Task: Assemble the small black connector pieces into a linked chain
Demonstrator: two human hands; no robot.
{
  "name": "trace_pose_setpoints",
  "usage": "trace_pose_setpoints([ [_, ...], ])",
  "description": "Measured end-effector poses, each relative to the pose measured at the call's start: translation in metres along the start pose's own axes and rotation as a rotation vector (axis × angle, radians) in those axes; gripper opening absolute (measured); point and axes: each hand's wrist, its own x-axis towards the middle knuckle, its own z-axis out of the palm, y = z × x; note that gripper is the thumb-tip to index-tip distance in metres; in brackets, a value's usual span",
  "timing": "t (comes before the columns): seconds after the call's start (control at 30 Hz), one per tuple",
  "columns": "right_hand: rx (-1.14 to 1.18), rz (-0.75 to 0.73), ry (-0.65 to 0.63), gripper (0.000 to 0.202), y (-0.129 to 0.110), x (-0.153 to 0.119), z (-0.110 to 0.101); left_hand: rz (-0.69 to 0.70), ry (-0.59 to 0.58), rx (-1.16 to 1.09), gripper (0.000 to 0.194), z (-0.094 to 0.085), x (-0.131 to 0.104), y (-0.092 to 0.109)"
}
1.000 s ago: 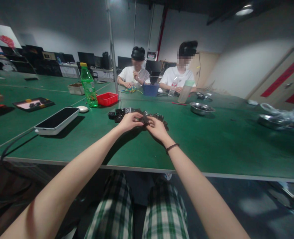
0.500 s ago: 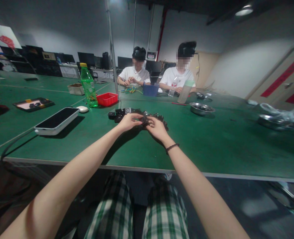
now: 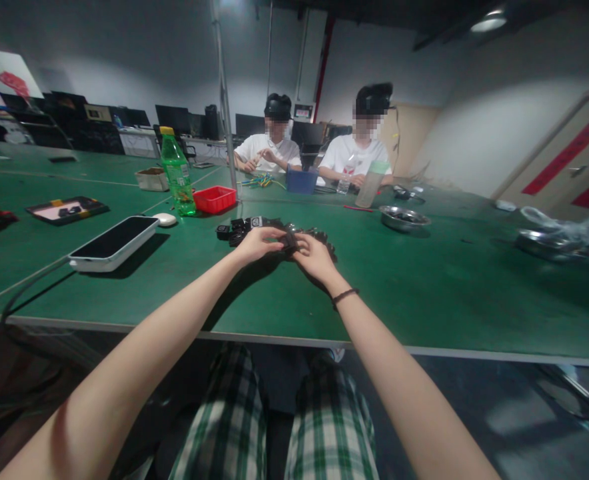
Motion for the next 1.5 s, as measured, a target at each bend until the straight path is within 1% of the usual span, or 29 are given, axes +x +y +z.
trace_pose_setpoints([
  [0.2,0.021,-0.006,0.015,0.041,0.002,0.002,0.000,0.004,0.005,-0.018,0.045,0.000,0.000,0.001],
  [0.4,0.028,0.010,0.014,0.041,-0.001,0.001,0.000,-0.014,0.004,-0.069,0.049,0.000,0.000,0.001],
  [0.67,0.041,0.021,0.011,0.041,-0.005,0.000,0.000,-0.064,0.003,-0.137,0.055,0.001,-0.001,0.002],
  [0.83,0.102,0.034,-0.008,0.042,-0.003,0.000,-0.001,-0.118,0.016,-0.161,0.049,0.002,-0.001,0.003],
  [1.0,0.162,0.063,-0.015,0.044,0.000,0.002,-0.001,-0.199,-0.017,-0.270,0.048,0.005,-0.003,0.007],
  [1.2,0.201,0.105,-0.020,0.046,0.000,0.004,0.001,-0.296,-0.025,-0.383,0.032,0.006,-0.007,0.014],
  [1.5,0.254,0.109,-0.052,0.056,-0.002,0.002,0.002,-0.356,-0.008,-0.422,0.022,0.005,-0.007,0.020],
])
